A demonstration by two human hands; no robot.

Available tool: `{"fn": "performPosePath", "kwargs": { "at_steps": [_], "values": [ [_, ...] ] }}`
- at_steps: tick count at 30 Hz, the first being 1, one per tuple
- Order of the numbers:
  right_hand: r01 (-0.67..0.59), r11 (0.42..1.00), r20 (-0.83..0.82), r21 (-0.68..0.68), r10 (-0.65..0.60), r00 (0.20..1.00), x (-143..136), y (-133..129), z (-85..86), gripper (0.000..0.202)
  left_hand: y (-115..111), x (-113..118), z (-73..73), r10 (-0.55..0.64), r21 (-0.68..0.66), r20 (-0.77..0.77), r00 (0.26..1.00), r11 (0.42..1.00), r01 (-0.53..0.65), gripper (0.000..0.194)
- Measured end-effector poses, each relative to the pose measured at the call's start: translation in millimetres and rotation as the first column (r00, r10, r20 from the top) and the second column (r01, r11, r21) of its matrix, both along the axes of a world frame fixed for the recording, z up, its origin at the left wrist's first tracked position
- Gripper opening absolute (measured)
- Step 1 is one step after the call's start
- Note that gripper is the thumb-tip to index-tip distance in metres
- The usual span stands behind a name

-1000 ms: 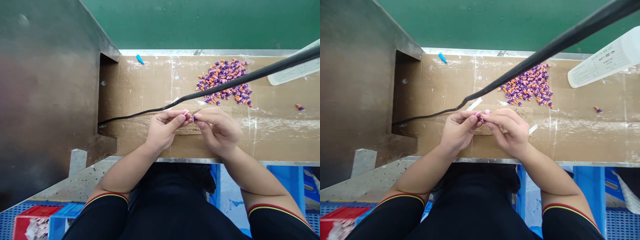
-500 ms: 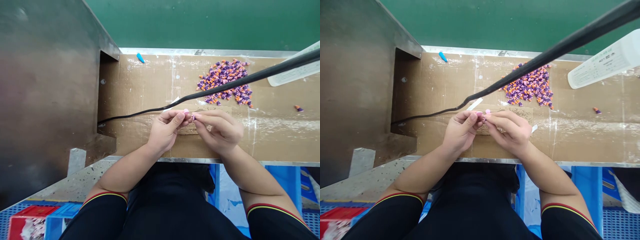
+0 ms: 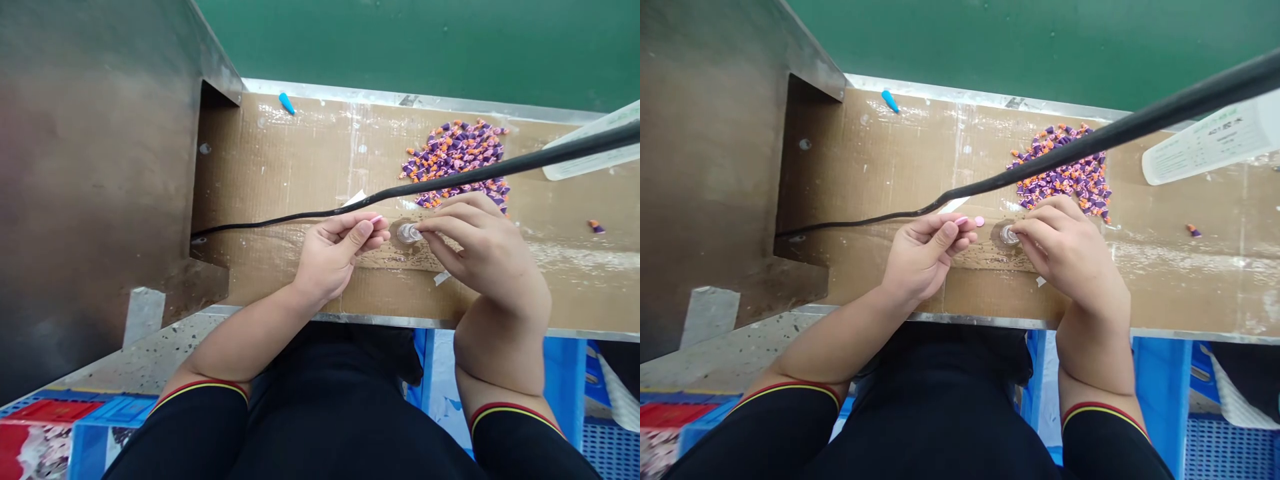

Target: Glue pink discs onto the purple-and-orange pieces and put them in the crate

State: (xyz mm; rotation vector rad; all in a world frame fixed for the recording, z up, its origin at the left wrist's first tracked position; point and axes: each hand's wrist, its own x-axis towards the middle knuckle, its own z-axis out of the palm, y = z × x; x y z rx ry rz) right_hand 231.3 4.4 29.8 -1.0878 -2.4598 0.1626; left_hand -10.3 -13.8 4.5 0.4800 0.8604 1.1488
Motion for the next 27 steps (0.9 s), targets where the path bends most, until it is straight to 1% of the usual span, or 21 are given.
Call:
{"fn": "performPosePath", "kwargs": {
  "at_steps": [5,9,10,12,15,17,20,23,27],
  "values": [
    [0.001,1.000,0.027,-0.026,-0.001,1.000,-1,1,-2.5,0.012,0,-1,1.3,-0.018,0.011,0.002,1.000,1.000,0.018,0.032],
    [0.018,1.000,-0.010,-0.022,-0.018,1.000,-3,1,0.9,0.013,1,-1,2.9,-0.021,-0.014,0.012,1.000,1.000,0.021,0.033],
    [0.032,0.999,-0.042,-0.009,-0.033,0.999,-5,0,2.3,0.014,1,-2,3.4,-0.024,-0.024,0.014,1.000,0.999,0.025,0.033],
    [0.079,0.996,-0.162,0.027,-0.074,0.984,-13,-4,4.4,0.018,1,-2,4.3,-0.034,-0.039,0.022,0.999,0.999,0.034,0.034],
    [0.167,0.984,-0.395,0.065,-0.128,0.910,-34,-13,2.5,0.020,2,-3,4.8,-0.040,-0.041,0.039,0.998,0.998,0.042,0.034],
    [0.203,0.977,-0.492,0.063,-0.147,0.858,-50,-19,-2.4,0.020,2,-2,4.3,-0.039,-0.038,0.045,0.998,0.998,0.041,0.033],
    [0.212,0.975,-0.559,0.062,-0.142,0.817,-67,-25,-11.5,0.026,2,-2,3.2,-0.040,-0.035,0.028,0.999,0.999,0.041,0.035],
    [0.213,0.974,-0.597,0.072,-0.129,0.792,-75,-26,-18.1,0.031,1,0,2.8,-0.034,-0.021,0.003,0.999,0.999,0.034,0.036],
    [0.208,0.977,-0.623,0.049,-0.133,0.771,-76,-24,-21.7,0.025,0,1,3.0,-0.022,0.000,-0.019,1.000,1.000,0.022,0.037]
  ]
}}
